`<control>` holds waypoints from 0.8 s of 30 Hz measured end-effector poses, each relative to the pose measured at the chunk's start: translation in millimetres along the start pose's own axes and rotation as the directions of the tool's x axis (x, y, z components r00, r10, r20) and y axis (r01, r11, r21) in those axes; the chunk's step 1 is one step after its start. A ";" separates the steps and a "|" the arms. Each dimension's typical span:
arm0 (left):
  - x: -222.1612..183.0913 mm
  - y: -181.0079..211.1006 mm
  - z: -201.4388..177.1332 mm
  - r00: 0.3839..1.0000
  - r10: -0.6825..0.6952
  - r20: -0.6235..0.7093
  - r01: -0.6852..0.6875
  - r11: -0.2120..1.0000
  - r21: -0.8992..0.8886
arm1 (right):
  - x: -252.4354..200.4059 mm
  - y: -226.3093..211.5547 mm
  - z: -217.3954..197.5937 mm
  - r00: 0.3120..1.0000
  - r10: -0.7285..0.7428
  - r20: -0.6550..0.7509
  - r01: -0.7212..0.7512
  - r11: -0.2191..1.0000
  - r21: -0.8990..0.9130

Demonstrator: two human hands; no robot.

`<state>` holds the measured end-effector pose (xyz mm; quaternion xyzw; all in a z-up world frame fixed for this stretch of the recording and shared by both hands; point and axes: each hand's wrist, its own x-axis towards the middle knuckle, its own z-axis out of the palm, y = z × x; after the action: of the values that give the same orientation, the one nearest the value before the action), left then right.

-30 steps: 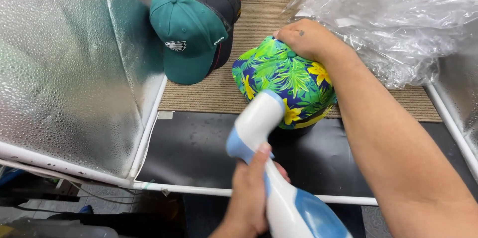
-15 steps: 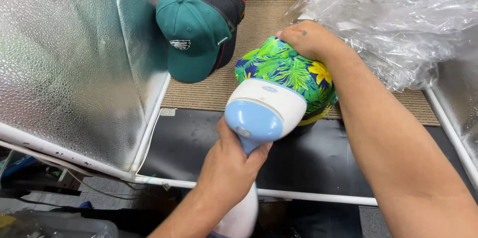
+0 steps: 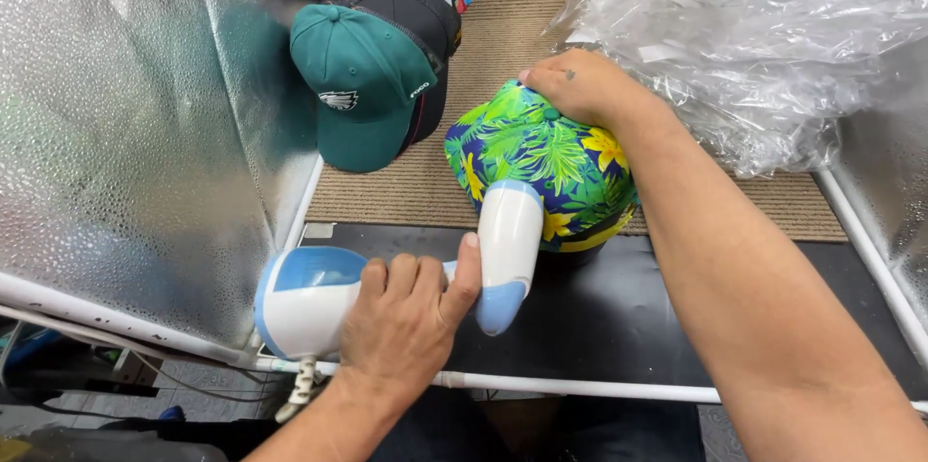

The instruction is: A person uses a handheld steamer and a brush to clean and reshape a baseball cap at a workstation.

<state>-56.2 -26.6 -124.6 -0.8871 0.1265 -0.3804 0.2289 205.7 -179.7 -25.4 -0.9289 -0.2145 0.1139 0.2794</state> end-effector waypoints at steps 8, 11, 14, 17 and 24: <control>-3.2 6.2 0.2 0.999 -0.046 -0.029 0.046 0.999 0.005 | 6.3 2.9 2.3 1.000 -0.017 -0.022 0.016 0.999 -0.037; -2.3 2.6 2.8 0.999 -0.029 -0.043 0.028 1.000 -0.008 | 7.2 4.8 2.5 1.000 -0.006 -0.024 0.005 0.999 -0.043; -1.7 -2.5 4.6 0.998 -0.014 -0.069 0.012 1.000 -0.026 | 7.5 3.4 3.2 1.000 -0.003 -0.029 0.001 0.999 -0.049; 0.0 -6.9 5.4 0.996 0.006 -0.085 -0.010 0.999 -0.043 | 8.7 3.6 3.7 1.000 0.002 -0.025 -0.003 0.999 -0.052; 1.0 -4.4 3.4 0.996 0.010 -0.084 -0.013 0.999 -0.039 | 0.7 -3.8 1.5 0.999 0.042 -0.011 -0.042 0.999 -0.013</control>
<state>-52.8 -22.1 -123.9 -0.8740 0.1488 -0.4133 0.2079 204.5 -175.8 -24.5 -0.9357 -0.1941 0.1131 0.2720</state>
